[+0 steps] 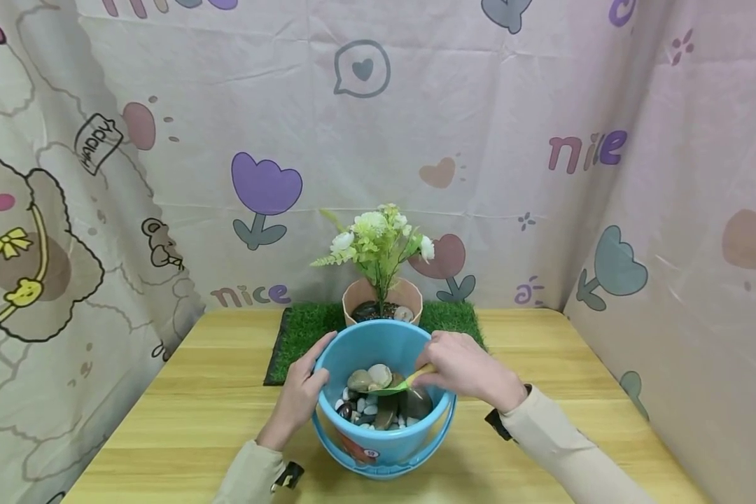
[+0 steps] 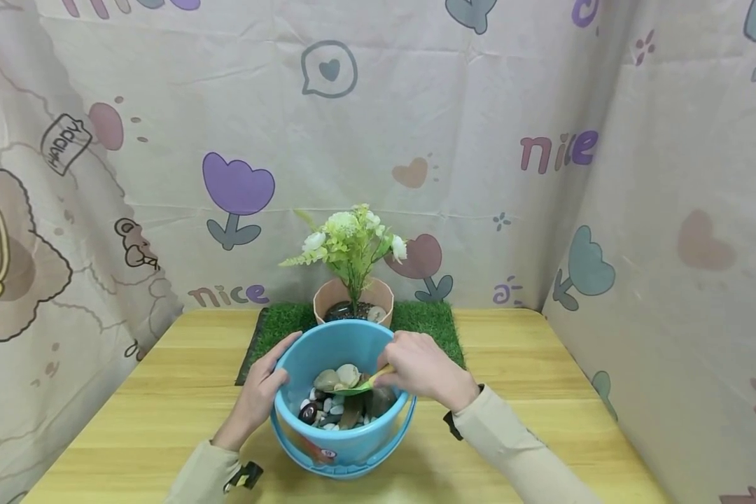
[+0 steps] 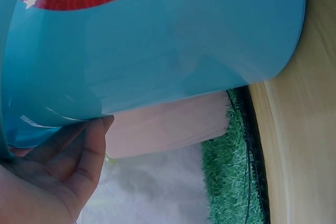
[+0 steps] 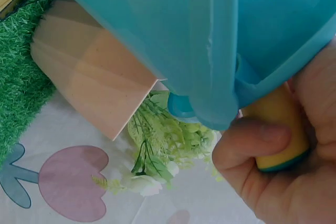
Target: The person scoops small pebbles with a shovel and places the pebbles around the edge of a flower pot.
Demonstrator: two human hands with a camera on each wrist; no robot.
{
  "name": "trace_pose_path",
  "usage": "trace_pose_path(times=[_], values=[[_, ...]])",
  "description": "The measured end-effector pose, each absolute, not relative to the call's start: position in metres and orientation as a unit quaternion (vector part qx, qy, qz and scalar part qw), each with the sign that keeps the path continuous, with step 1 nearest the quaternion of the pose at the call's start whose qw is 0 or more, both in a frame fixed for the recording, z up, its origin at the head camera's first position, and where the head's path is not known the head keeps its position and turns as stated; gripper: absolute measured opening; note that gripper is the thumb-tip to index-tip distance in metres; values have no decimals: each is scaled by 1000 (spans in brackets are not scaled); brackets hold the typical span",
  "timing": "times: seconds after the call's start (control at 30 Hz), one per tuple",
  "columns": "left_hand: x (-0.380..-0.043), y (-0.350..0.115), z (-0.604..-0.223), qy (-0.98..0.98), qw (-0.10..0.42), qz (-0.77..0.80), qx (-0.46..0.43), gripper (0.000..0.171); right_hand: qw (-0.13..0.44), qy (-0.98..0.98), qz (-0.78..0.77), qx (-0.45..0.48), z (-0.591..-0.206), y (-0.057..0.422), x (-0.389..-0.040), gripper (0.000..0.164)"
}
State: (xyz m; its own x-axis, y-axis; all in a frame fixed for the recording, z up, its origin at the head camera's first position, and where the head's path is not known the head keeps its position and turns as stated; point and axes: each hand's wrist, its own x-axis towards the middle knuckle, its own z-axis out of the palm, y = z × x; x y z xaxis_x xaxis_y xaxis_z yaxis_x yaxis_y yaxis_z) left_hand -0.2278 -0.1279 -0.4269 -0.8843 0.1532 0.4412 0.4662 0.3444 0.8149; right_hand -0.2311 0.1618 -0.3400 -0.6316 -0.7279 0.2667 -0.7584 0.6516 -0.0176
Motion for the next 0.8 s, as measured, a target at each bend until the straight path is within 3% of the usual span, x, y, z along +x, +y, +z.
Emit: trace_pose_path(times=[0.8], values=[[-227,-129,-427,-808,144,-539,-190,64,184,-894,65,404,-348,163,-233,13]])
